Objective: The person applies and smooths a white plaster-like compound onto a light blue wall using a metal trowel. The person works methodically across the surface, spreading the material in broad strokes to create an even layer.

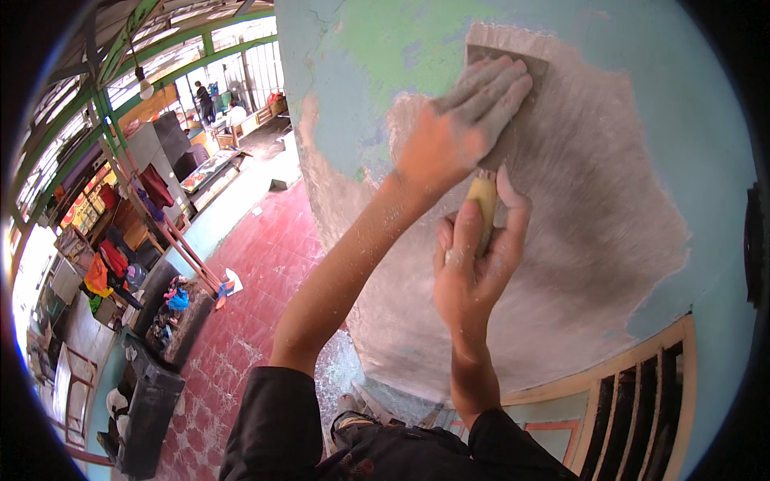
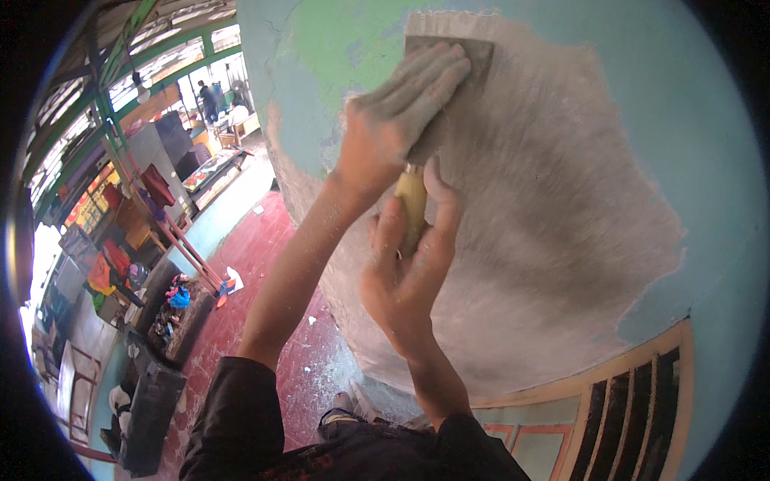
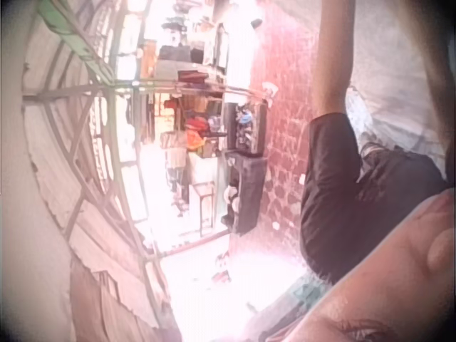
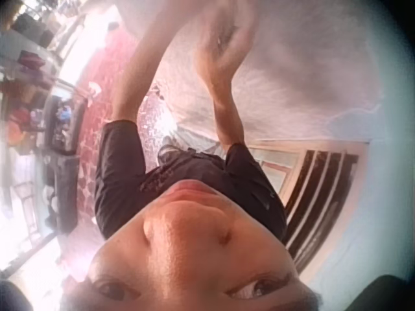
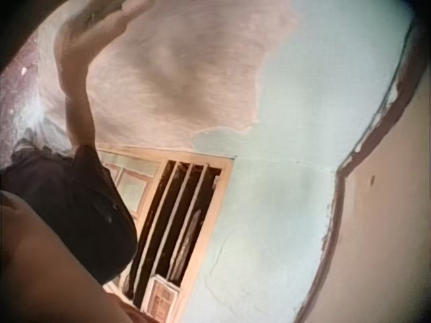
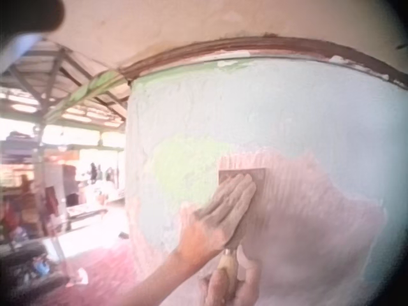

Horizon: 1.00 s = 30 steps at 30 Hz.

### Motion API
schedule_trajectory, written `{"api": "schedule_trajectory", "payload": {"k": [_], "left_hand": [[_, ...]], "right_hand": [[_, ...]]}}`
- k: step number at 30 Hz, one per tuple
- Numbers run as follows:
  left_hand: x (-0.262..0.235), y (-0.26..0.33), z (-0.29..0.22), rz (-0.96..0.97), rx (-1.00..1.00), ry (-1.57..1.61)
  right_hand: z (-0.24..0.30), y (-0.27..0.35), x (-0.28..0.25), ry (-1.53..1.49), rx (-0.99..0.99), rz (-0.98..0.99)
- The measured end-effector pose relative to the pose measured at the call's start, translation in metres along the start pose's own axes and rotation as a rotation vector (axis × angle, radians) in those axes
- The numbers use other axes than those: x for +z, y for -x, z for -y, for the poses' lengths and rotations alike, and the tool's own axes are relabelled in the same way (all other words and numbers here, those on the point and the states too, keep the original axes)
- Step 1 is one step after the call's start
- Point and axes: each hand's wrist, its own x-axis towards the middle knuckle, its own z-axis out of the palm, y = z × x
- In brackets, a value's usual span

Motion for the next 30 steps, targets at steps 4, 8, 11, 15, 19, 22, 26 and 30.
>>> {"api": "schedule_trajectory", "payload": {"k": [4,8,11,15,19,22,26,30], "left_hand": [[-0.001,-0.008,0.006,-0.021,0.006,0.003],[0.003,0.004,0.000,0.014,-0.022,-0.009],[0.003,-0.006,0.006,-0.010,-0.019,-0.001],[-0.005,-0.005,0.003,0.049,-0.033,-0.012],[-0.009,0.028,-0.016,0.148,-0.067,0.025],[-0.013,0.058,-0.039,0.225,-0.129,0.074],[-0.020,0.071,-0.054,0.279,-0.230,0.104],[-0.027,0.069,-0.060,0.320,-0.286,0.081]], "right_hand": [[0.005,-0.004,0.005,-0.009,0.023,-0.008],[0.001,0.005,-0.003,-0.008,0.089,-0.007],[0.006,-0.005,-0.001,-0.064,0.101,0.017],[0.005,-0.004,-0.001,-0.066,0.131,0.028],[-0.009,0.029,-0.012,-0.100,0.187,0.010],[-0.017,0.060,-0.028,-0.095,0.239,0.027],[-0.021,0.071,-0.033,-0.095,0.265,0.048],[-0.020,0.071,-0.031,-0.149,0.268,0.058]]}}
